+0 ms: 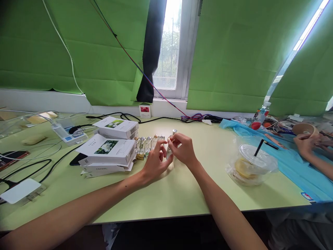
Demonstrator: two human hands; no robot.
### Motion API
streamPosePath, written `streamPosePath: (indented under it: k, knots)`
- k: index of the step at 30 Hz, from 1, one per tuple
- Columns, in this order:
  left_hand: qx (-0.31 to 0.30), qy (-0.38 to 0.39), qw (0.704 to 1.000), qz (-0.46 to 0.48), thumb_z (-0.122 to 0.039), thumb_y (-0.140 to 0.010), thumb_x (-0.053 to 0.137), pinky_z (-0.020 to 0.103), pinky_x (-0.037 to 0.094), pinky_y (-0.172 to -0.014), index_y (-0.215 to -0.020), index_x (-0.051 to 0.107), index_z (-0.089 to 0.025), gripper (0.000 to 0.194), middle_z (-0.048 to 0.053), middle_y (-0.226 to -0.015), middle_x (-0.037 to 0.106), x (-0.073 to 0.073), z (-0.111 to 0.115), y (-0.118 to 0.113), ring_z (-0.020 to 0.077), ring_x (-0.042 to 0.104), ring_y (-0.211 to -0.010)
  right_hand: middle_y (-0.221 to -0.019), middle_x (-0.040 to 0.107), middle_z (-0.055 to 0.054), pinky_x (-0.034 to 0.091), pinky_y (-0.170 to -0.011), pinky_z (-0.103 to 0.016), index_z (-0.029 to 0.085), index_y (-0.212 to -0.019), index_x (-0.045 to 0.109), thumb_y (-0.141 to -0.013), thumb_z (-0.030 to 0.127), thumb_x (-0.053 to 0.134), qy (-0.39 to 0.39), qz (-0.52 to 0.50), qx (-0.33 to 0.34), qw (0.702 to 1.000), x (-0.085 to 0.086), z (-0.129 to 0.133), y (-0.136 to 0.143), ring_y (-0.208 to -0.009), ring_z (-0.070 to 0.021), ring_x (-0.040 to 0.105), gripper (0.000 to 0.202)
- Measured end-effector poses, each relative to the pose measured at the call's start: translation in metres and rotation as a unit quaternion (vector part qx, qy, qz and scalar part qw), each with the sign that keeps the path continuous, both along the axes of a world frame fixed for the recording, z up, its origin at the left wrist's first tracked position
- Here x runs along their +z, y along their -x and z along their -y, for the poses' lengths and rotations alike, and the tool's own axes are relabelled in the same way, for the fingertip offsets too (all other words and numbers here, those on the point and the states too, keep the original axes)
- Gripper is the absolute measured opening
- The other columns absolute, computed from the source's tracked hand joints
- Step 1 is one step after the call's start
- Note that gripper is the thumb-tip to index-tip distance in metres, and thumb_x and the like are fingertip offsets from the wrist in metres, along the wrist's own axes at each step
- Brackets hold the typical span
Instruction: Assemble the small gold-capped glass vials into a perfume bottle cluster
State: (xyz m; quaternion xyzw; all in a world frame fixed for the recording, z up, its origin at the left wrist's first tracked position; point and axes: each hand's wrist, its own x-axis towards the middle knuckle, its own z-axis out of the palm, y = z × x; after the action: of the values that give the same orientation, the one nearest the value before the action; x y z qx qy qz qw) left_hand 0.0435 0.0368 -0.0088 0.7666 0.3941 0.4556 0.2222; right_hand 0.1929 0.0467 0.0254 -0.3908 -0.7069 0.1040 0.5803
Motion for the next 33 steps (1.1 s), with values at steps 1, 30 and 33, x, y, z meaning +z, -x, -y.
streamPosePath:
  k: [1,30,33]
  knots:
    - [-0.009,0.003,1.0,0.007,-0.03,-0.083,0.062,0.021,0.032,-0.054,-0.12,0.042,-0.024,0.043,-0.009,-0.072,0.05,0.0006,0.0013,0.0005,0.0079,0.046,-0.051,-0.071,0.067,-0.002,0.055,-0.059,-0.027,0.021,-0.073,0.062,-0.085,0.027,0.064,0.0,0.001,-0.002,1.0,0.0002,0.0,-0.0001,-0.059,-0.0133,0.059,0.014]
    - [-0.037,-0.018,0.999,-0.016,-0.015,-0.08,0.056,0.021,0.035,-0.054,-0.126,0.038,-0.027,0.051,-0.003,-0.089,0.058,-0.0033,0.0045,0.0015,0.0072,0.048,-0.055,-0.07,0.068,-0.002,0.054,-0.058,-0.028,0.02,-0.073,0.063,-0.081,0.024,0.064,0.005,-0.003,-0.01,1.0,0.001,0.0015,0.0,-0.059,-0.0146,0.063,0.009]
    - [-0.011,-0.053,0.998,-0.026,-0.016,-0.078,0.058,0.023,0.039,-0.055,-0.123,0.042,-0.026,0.048,0.001,-0.103,0.056,-0.0048,0.0033,0.0009,0.0075,0.049,-0.059,-0.07,0.068,-0.002,0.055,-0.058,-0.028,0.021,-0.074,0.063,-0.081,0.024,0.064,0.009,-0.003,-0.009,1.0,0.0006,0.0013,-0.0001,-0.059,-0.0149,0.063,0.008]
